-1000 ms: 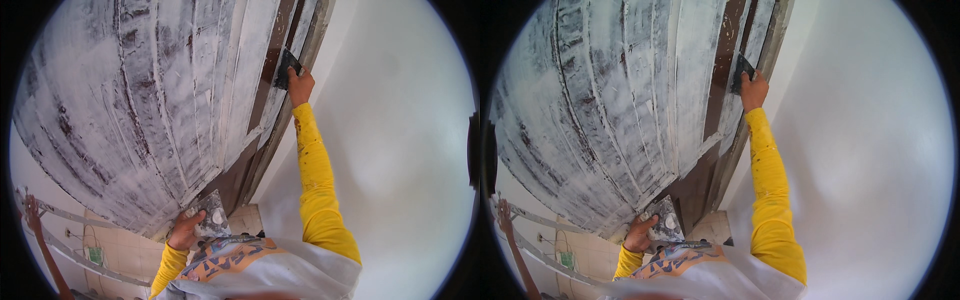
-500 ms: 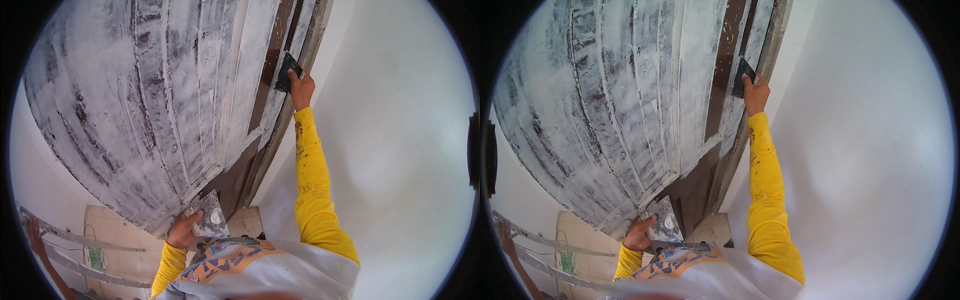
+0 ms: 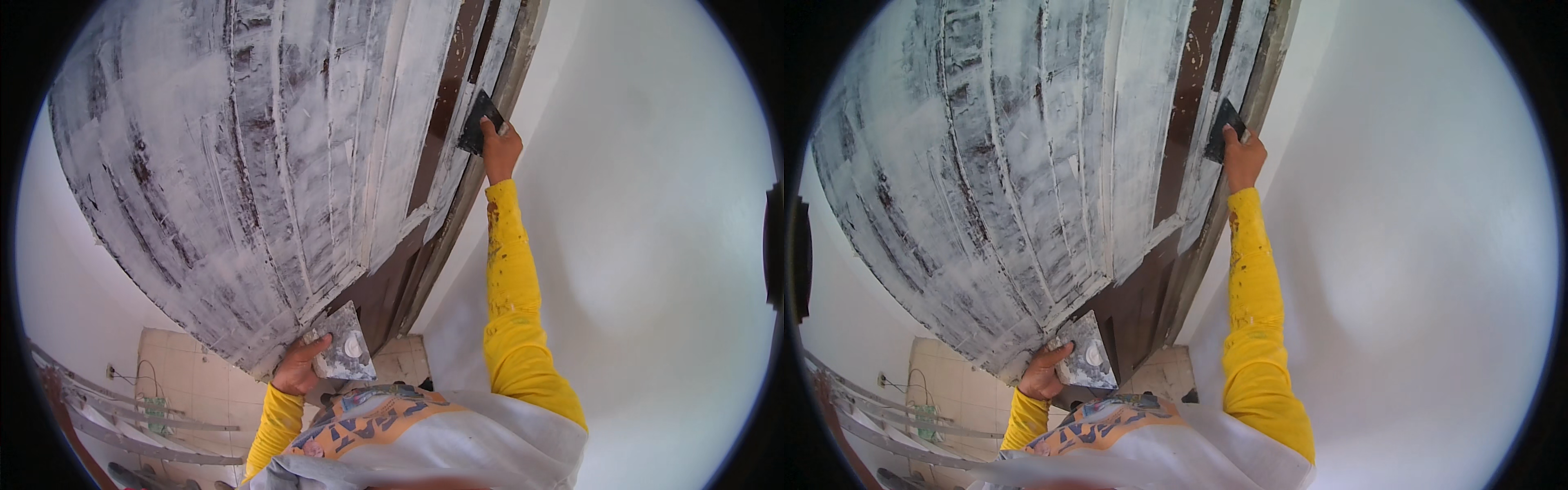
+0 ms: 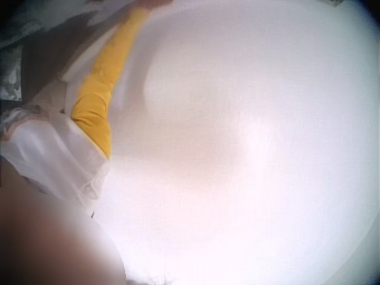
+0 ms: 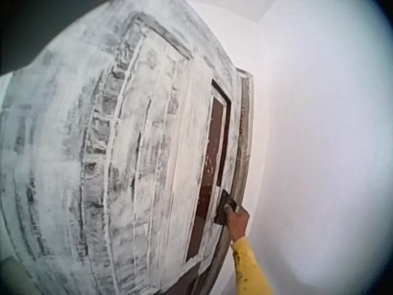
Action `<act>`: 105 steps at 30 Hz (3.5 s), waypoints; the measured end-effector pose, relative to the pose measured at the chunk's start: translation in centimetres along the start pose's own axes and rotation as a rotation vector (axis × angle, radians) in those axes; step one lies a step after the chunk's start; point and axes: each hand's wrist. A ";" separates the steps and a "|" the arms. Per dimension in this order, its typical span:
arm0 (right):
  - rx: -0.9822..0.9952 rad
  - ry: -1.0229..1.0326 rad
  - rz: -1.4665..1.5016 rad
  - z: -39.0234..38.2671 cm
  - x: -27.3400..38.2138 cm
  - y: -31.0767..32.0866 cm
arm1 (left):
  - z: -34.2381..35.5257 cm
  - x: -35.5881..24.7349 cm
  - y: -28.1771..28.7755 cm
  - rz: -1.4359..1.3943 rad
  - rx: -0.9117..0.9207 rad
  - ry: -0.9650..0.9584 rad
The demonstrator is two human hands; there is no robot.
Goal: The person applies white plaster to a wooden door using a putty knife and a hawk. They repeatedly scoop plaster from the hawk and spread it across the door surface, smoothing the material into the grooves.
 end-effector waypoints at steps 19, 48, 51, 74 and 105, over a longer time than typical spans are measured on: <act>-0.014 0.088 -0.049 1.9 1.5 -0.2 | 0.2 0.3 0.9 -0.059 0.009 -0.005; -0.046 0.030 -0.330 4.5 2.2 -1.7 | 0.4 0.4 0.9 -0.055 0.012 0.039; -0.169 0.024 -0.360 3.3 2.5 -2.6 | 0.2 0.2 0.8 -0.078 0.012 0.045; -0.058 -0.101 -0.397 6.5 4.8 -0.8 | 0.0 0.4 0.7 -0.097 -0.004 0.019; 0.006 0.110 -0.295 7.5 2.3 -0.9 | 0.2 0.4 0.0 -0.047 -0.011 0.044</act>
Point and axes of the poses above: each hand's wrist, its own z-axis towards the middle knuckle, its own y-axis out of the back of the hand, x = y × z, and after that the axes turned 7 degrees about x, right-handed
